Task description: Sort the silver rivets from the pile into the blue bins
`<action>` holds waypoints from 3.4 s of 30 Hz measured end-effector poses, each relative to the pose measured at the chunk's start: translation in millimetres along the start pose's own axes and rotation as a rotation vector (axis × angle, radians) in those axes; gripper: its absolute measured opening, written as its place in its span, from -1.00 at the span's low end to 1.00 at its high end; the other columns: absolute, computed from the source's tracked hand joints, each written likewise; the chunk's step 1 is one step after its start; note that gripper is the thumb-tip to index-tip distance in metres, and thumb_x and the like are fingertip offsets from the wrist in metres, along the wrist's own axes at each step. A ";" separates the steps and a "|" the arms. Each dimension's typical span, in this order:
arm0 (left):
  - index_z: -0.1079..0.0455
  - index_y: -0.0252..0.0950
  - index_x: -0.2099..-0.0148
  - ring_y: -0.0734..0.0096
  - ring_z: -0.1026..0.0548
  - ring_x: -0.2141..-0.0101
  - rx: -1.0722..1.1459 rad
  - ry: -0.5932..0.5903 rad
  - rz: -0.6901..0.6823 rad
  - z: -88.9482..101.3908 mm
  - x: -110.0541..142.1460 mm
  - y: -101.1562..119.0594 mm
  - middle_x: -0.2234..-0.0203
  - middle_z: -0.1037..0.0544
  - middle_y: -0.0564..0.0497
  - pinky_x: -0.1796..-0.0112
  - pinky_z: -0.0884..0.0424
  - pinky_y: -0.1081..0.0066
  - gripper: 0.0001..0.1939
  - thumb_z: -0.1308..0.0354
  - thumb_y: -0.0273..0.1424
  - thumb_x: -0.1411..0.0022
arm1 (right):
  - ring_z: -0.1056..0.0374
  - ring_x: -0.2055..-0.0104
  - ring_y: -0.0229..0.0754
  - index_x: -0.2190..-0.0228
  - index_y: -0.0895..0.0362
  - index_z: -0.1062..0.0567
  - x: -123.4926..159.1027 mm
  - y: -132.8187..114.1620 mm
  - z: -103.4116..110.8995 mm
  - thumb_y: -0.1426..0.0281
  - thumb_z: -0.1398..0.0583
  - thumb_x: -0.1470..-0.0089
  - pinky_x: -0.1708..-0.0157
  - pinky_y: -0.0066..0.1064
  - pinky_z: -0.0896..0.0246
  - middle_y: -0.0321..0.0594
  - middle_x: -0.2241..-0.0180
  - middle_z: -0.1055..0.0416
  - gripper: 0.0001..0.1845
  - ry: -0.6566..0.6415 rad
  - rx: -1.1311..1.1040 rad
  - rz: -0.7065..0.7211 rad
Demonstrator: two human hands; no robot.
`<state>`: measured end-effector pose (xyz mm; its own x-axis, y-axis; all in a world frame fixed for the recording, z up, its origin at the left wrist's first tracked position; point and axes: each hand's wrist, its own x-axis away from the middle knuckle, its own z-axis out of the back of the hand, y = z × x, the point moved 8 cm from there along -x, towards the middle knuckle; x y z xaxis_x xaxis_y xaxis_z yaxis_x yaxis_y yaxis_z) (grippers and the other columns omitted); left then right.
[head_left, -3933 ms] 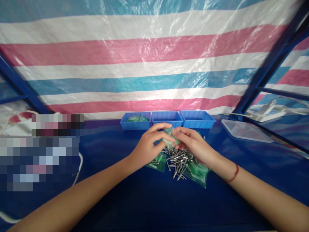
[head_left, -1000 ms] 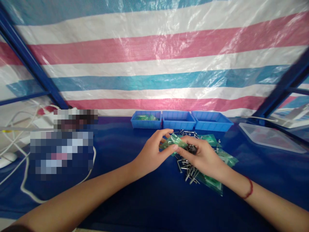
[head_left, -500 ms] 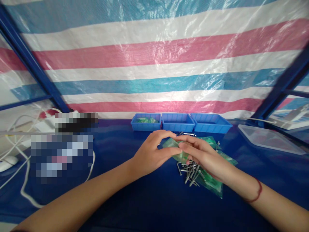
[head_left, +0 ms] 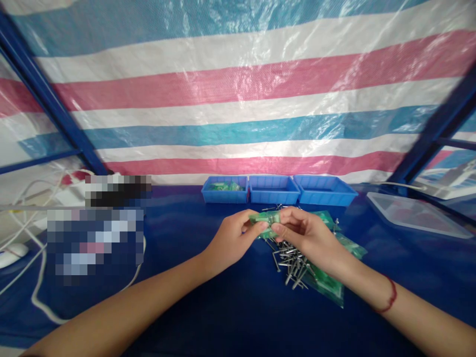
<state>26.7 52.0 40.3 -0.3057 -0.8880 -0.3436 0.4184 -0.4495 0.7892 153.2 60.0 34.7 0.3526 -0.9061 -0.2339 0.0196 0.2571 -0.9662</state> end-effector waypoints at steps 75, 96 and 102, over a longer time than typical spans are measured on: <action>-0.36 -0.34 0.28 0.48 -0.40 0.43 0.311 0.048 -0.044 -6.3 -41.9 3.3 0.46 -0.46 0.03 0.36 -0.31 0.44 -0.78 -0.05 -0.26 -0.23 | -0.31 0.44 -0.23 0.19 0.13 -0.43 9.6 -50.1 38.0 0.28 -0.09 -0.15 0.43 -0.36 -0.24 -0.22 0.43 -0.40 -0.75 0.304 0.622 0.407; -0.43 -0.28 0.17 0.32 -0.48 0.16 0.030 0.216 -0.140 20.0 -53.0 -3.2 0.19 -0.55 -0.04 0.11 -0.37 0.34 -0.82 -0.06 -0.38 -0.21 | -0.30 0.52 -0.32 0.22 0.11 -0.30 -4.9 -8.2 29.6 0.15 -0.17 -0.01 0.54 -0.43 -0.20 -0.29 0.41 -0.38 -0.64 0.188 0.004 0.027; -0.30 -0.30 0.00 0.35 -0.49 0.22 -0.473 0.413 -0.046 90.3 -79.1 -43.0 0.12 -0.50 -0.06 0.16 -0.39 0.36 -0.69 0.01 -0.31 -0.26 | -0.28 0.53 -0.32 0.22 0.12 -0.25 -6.7 -3.9 30.8 0.25 -0.15 0.04 0.55 -0.42 -0.19 -0.31 0.42 -0.34 -0.66 0.180 0.044 -0.006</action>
<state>-44.3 150.4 79.5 -0.0166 -0.7886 -0.6147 0.7743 -0.3991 0.4910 179.6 75.4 43.4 0.1792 -0.9522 -0.2474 0.0631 0.2621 -0.9630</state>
